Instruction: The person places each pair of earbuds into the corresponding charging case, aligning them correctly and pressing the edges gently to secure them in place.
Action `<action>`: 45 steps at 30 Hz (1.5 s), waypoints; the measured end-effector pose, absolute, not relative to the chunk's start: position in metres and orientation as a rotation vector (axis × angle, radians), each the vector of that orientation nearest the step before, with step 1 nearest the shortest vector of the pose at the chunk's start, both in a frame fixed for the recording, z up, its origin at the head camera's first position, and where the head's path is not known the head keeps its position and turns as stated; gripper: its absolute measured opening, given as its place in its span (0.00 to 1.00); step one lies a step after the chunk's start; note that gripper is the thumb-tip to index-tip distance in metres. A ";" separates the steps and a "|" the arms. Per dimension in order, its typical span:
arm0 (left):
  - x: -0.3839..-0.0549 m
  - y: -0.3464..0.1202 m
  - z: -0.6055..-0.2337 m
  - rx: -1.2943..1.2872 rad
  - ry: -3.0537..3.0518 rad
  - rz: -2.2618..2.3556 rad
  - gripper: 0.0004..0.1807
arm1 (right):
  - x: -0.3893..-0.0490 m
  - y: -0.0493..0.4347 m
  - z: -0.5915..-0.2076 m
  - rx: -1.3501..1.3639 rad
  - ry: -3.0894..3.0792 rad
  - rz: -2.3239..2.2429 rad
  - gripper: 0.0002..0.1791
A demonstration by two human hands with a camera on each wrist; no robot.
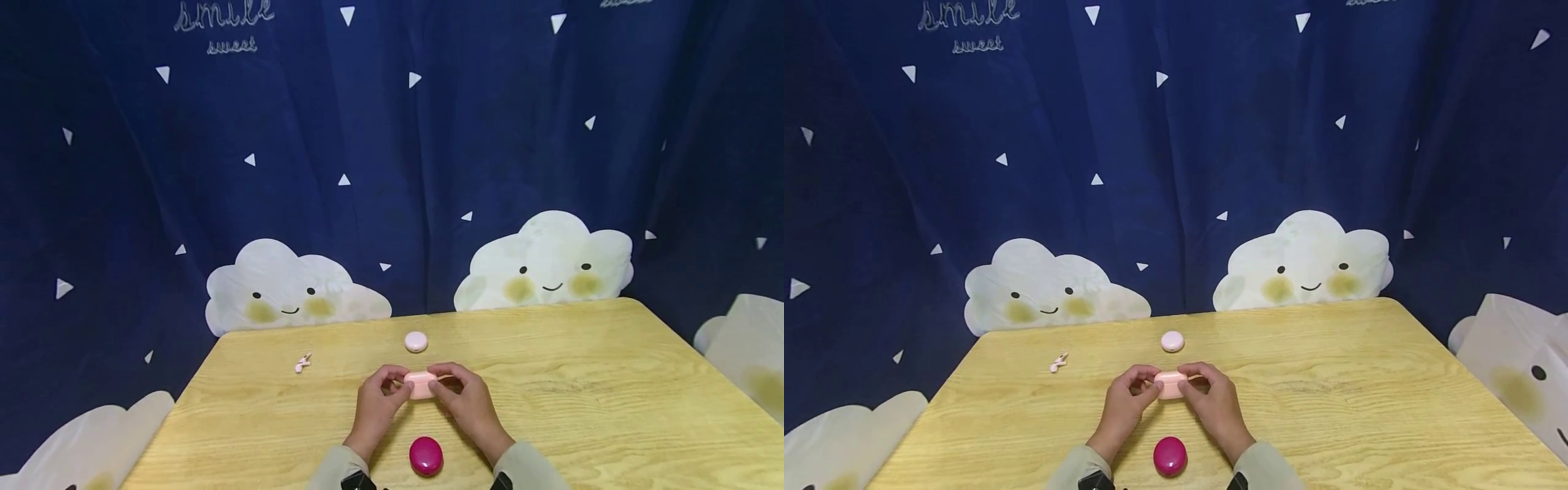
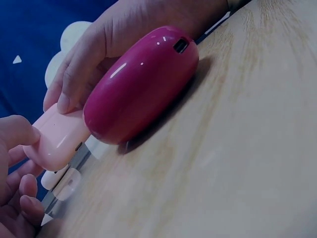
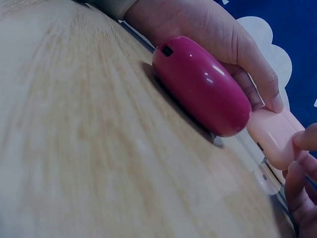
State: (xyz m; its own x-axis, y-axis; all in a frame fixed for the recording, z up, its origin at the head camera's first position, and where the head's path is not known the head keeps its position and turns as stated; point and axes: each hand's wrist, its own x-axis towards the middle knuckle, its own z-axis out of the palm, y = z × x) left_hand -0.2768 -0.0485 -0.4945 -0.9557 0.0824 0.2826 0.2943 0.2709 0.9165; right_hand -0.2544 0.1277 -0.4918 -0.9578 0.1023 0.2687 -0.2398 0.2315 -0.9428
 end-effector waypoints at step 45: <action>-0.277 -0.048 -0.494 -0.332 -2.485 -1.646 0.10 | -0.254 0.126 -0.491 0.069 -2.280 1.834 0.12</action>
